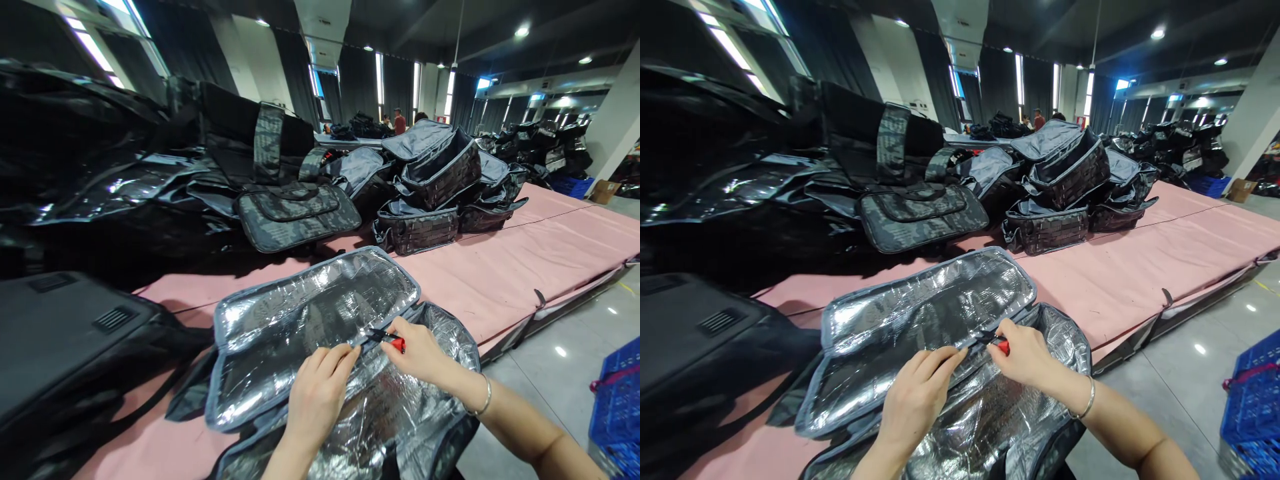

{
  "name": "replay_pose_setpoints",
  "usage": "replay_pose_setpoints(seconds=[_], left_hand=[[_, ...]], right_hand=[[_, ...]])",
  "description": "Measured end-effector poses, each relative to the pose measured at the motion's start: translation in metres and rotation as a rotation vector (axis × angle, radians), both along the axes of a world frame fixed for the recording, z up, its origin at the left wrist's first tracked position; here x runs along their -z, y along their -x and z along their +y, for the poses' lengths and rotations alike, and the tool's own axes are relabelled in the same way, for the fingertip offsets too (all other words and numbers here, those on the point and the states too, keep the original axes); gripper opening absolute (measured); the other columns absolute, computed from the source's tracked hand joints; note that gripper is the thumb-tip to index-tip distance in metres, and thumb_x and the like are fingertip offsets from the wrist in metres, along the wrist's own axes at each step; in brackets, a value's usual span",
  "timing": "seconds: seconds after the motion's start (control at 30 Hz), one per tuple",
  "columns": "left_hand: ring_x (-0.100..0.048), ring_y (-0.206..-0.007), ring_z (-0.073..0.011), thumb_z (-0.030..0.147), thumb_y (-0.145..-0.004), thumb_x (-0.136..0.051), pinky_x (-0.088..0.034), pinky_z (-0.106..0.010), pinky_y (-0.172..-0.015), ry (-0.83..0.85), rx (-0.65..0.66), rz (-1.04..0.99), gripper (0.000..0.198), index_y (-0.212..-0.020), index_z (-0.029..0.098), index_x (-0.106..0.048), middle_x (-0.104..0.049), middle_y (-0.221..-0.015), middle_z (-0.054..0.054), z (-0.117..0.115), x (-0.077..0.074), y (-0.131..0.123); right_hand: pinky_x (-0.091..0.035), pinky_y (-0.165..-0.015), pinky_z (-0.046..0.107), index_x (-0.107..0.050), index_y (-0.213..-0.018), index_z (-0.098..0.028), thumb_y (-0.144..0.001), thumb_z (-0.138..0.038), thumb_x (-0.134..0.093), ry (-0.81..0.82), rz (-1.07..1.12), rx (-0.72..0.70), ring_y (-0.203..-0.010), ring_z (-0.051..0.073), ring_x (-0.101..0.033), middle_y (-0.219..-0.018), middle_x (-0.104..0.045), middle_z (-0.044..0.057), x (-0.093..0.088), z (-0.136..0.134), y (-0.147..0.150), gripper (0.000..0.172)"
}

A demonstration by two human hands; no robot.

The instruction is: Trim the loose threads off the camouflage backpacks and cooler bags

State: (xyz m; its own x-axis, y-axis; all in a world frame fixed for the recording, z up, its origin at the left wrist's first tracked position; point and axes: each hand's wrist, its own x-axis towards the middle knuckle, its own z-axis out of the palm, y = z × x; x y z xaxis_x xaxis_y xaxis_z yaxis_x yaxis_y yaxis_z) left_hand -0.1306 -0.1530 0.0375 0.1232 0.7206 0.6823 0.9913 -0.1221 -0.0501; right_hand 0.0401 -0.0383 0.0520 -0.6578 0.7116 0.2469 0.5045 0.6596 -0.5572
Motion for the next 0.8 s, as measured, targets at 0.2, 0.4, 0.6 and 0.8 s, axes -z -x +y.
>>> replay_pose_setpoints(seconds=[0.2, 0.4, 0.6, 0.8], left_hand=[[-0.057, -0.078, -0.0184, 0.026, -0.088, -0.048, -0.047, -0.028, -0.067, 0.056, -0.031, -0.251, 0.016, -0.092, 0.02, -0.063, -0.064, -0.085, -0.005, 0.004, 0.002, 0.009], [-0.057, -0.077, -0.022, 0.029, -0.088, -0.043, -0.044, -0.034, -0.071, 0.198, -0.231, -0.365, 0.022, -0.083, 0.019, -0.062, -0.065, -0.081, -0.007, 0.019, -0.004, 0.002], [-0.06, -0.064, -0.0193, 0.023, -0.084, -0.041, -0.039, -0.027, -0.057, 0.486, -0.316, -0.557, 0.021, -0.071, 0.022, -0.058, -0.066, -0.068, -0.002, 0.029, -0.023, 0.012], [-0.057, -0.053, -0.0158, 0.026, -0.081, -0.043, -0.033, -0.023, -0.05, 0.574, -0.3, -0.628, 0.021, -0.067, 0.022, -0.058, -0.063, -0.059, 0.001, 0.032, -0.026, 0.025]], right_hand=[[-0.04, -0.062, 0.025, -0.055, -0.095, -0.021, -0.086, -0.032, -0.048, 0.046, 0.076, 0.085, -0.062, 0.017, -0.059, -0.063, -0.059, -0.003, -0.005, 0.019, -0.015, 0.015], [-0.043, -0.079, 0.029, -0.053, -0.106, -0.018, -0.089, -0.018, -0.048, -0.048, 0.054, -0.115, -0.092, 0.018, -0.059, -0.099, -0.062, 0.007, -0.01, 0.027, -0.004, 0.018], [-0.043, -0.073, 0.026, -0.061, -0.099, -0.022, -0.082, -0.027, -0.064, -0.181, -0.179, -0.244, -0.092, 0.017, -0.057, -0.097, -0.06, 0.003, -0.021, 0.044, 0.024, 0.019], [-0.042, -0.069, 0.026, -0.067, -0.091, -0.025, -0.079, -0.015, -0.057, -0.188, -0.317, -0.286, -0.09, 0.018, -0.061, -0.095, -0.066, 0.0, -0.027, 0.058, 0.045, 0.02]])
